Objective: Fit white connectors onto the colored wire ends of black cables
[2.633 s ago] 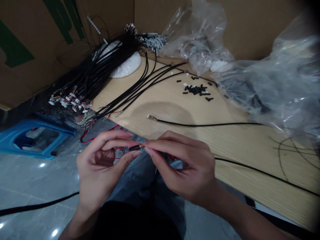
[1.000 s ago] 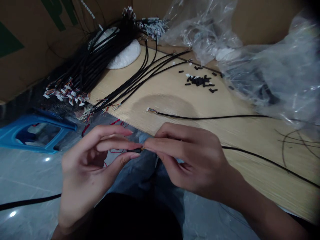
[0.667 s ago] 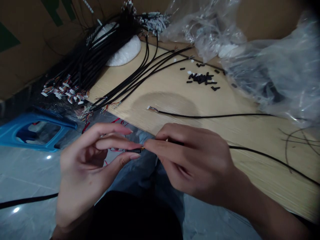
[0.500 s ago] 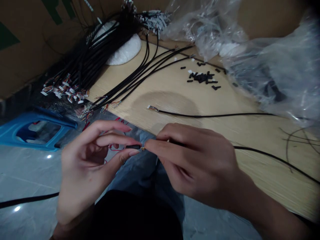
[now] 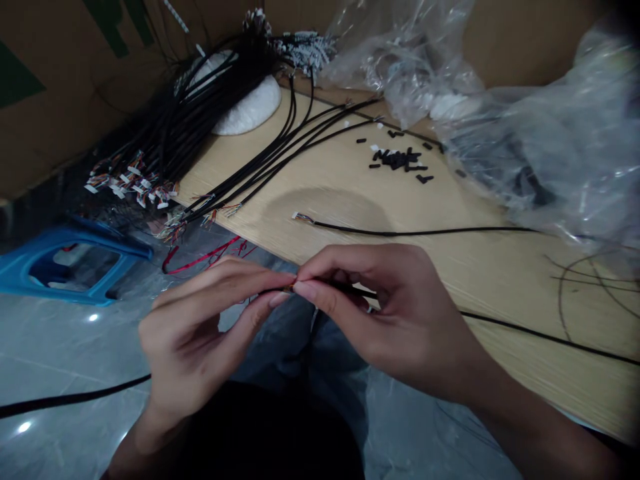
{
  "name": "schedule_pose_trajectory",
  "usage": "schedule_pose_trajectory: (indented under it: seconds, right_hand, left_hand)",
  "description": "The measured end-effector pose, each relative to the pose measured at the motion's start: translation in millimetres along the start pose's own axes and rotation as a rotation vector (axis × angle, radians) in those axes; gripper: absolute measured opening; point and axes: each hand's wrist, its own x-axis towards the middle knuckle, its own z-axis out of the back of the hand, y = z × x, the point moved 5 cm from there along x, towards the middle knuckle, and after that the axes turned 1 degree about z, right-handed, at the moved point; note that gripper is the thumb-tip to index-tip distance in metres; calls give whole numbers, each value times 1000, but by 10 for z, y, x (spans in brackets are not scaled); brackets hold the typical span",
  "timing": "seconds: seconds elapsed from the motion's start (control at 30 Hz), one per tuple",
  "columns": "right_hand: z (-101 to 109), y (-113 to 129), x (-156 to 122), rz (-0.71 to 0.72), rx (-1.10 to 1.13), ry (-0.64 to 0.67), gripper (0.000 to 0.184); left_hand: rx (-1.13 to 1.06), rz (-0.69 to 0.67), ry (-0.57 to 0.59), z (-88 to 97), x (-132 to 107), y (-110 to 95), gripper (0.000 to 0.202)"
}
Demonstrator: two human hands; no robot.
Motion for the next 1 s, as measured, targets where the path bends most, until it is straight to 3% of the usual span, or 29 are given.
schedule_pose_trajectory:
  seconds: [0.2, 0.37, 0.5, 0.67, 0.83, 1.0]
  right_hand:
    - [-15, -8, -10, -33, 46, 12, 18]
    - [-29, -42, -33, 37, -1, -39, 9]
    - [-15, 3, -75, 211, -134, -150, 7]
    - [-14, 56, -135, 326, -323, -219, 15]
    - [-63, 63, -177, 458, -628, -193, 25]
    - [-69, 28, -185, 477, -638, -181, 21]
  left_hand:
    - [22, -14, -39, 3, -14, -21, 14]
    - [-17, 179, -75, 14, -38, 119, 14]
    - [-65, 311, 15, 3, -17, 249, 13]
    - [-193, 415, 117, -23, 31, 329, 7]
    - [-363, 500, 217, -54, 39, 374, 10]
    - [-416, 493, 229, -30, 44, 391, 12]
